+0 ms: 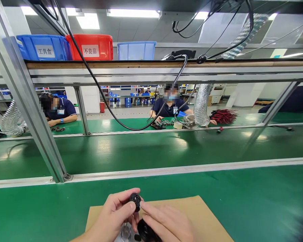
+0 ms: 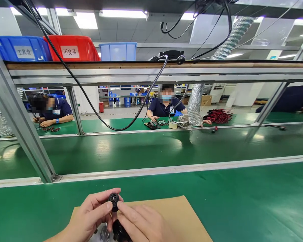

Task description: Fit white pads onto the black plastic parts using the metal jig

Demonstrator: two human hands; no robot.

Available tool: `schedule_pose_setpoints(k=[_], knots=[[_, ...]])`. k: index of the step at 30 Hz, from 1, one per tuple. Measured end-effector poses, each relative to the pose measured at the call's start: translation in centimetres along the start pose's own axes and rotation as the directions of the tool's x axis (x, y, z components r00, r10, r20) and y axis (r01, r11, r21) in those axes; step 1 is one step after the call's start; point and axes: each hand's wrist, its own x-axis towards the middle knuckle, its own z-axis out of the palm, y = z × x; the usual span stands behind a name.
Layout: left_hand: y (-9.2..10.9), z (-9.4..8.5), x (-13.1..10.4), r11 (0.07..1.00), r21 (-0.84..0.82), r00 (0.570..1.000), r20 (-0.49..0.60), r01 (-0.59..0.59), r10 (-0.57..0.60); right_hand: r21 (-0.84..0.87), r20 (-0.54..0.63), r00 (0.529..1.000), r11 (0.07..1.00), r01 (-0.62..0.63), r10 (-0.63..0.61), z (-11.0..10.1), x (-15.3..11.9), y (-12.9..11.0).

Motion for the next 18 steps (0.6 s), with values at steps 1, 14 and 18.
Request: schedule_pose_setpoints(k=[1,14,18], knots=[[0.0,0.0,0.0,1.000,-0.004,1.000,-0.012,0.008,-0.008,0.003,-0.002,1.000,1.000,-0.001,0.001,0.0,-0.1,0.0],[1.2,1.0,-0.3,0.998,0.023,0.995,-0.079,0.060,-0.058,-0.034,0.077,0.996,0.998,0.058,-0.055,-0.6,0.8,-0.1],[1.5,1.1,-0.4,0.997,0.040,0.997,-0.057,0.060,-0.058,-0.055,0.076,0.995,0.997,0.062,-0.058,-0.8,0.5,-0.1]])
